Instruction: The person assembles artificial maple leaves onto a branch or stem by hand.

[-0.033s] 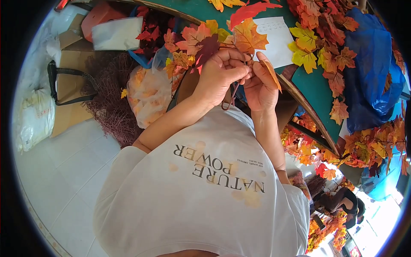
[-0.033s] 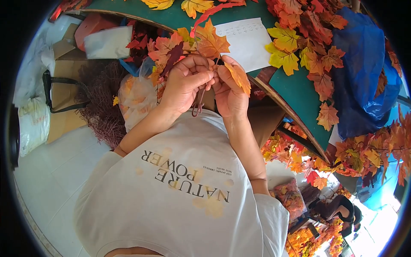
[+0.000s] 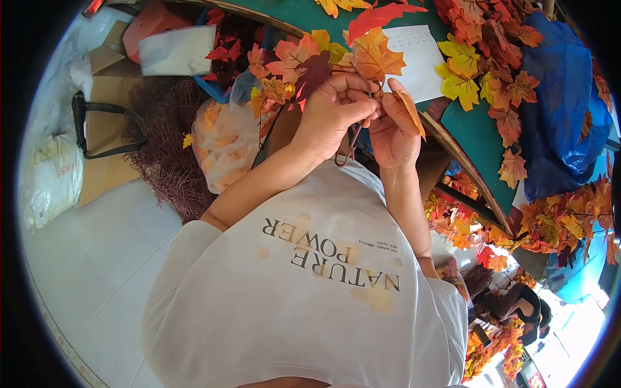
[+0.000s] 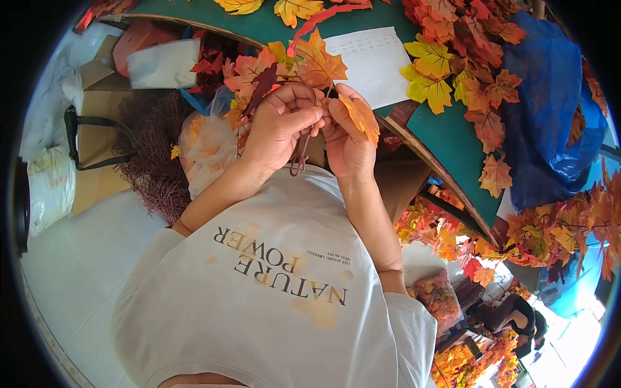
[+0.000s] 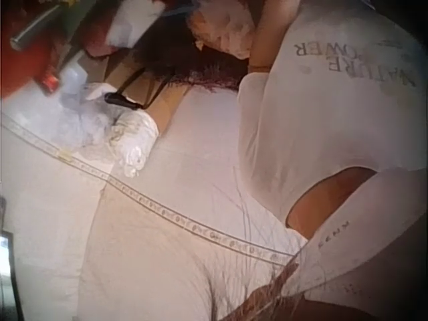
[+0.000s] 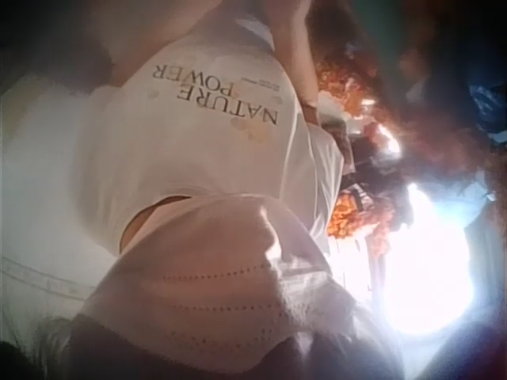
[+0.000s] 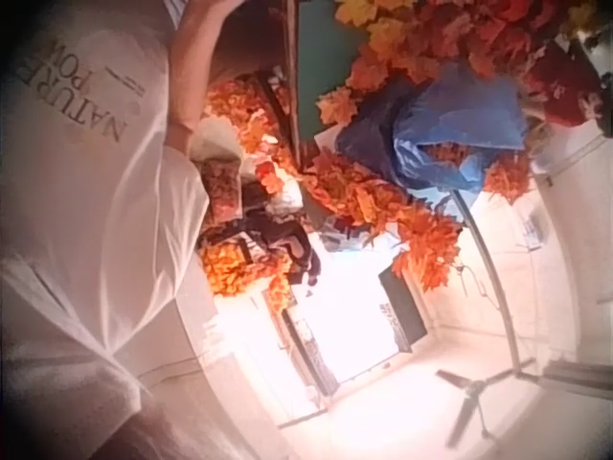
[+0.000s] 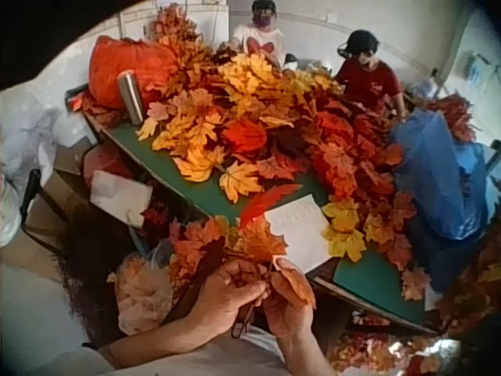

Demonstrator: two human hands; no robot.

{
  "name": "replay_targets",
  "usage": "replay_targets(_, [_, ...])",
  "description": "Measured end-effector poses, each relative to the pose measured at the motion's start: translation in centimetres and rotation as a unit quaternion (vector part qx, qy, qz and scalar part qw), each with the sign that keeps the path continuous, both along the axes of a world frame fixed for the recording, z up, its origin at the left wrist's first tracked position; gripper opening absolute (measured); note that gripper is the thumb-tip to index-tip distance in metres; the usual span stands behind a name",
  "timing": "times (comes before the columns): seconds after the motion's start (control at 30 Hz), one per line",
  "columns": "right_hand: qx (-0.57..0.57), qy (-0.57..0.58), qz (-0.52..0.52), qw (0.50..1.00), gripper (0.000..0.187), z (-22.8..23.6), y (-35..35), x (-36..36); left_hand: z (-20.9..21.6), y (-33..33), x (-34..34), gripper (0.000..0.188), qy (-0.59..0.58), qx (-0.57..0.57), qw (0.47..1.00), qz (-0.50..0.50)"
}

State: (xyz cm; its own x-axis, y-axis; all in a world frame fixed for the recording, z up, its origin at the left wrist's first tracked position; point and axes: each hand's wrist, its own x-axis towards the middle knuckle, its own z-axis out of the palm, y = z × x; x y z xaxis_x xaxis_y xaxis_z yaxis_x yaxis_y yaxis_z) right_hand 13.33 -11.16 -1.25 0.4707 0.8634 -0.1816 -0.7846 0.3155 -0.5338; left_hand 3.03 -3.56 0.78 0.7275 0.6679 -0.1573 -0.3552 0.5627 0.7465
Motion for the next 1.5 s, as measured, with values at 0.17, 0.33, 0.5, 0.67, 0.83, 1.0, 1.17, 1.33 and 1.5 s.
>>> replay_targets(0.17, [-0.016, -0.039, -0.027, 0.999, 0.028, 0.7, -0.1, -0.3, -0.1, 0.1, -0.1, 0.014, 0.006, 0.001, 1.000, 0.002])
replay_targets(0.33, [-0.016, -0.108, -0.039, 0.993, 0.027, 0.2, -0.3, -0.6, -0.1, 0.0, -0.2, 0.016, -0.013, 0.015, 1.000, -0.012])
replay_targets(0.5, [-0.006, -0.100, -0.025, 0.995, 0.027, -0.5, -0.7, -0.6, -0.3, 0.2, -0.4, 0.018, -0.005, 0.021, 0.999, -0.026])
replay_targets(0.67, [-0.009, -0.108, -0.032, 0.994, 0.027, -0.3, -0.8, -0.8, -0.4, 0.5, -0.7, 0.017, -0.013, 0.031, 0.999, -0.040])
replay_targets(0.83, [-0.049, -0.274, -0.023, 0.960, 0.028, -1.0, 0.0, -0.2, -1.0, 1.1, -1.4, 0.016, -0.008, 0.012, 1.000, -0.015])
replay_targets(1.0, [-0.061, -0.432, 0.003, 0.900, 0.035, 1.8, 1.5, -2.1, 0.0, 2.6, -2.4, 0.012, -0.032, 0.016, 0.994, 0.103])
replay_targets(1.17, [-0.051, -0.646, 0.132, 0.750, 0.032, 2.0, 1.7, -3.2, -0.4, 6.5, -5.1, 0.011, -0.116, -0.028, 0.975, 0.186])
replay_targets(1.33, [-0.052, -0.491, 0.171, 0.852, 0.028, 2.4, 1.5, -3.0, -0.8, 6.7, -5.9, 0.012, -0.093, -0.021, 0.970, 0.225])
replay_targets(1.5, [-0.054, -0.399, 0.141, 0.905, 0.040, 1.3, 1.7, -3.0, -0.5, 5.1, -5.4, 0.013, -0.093, -0.057, 0.970, 0.216])
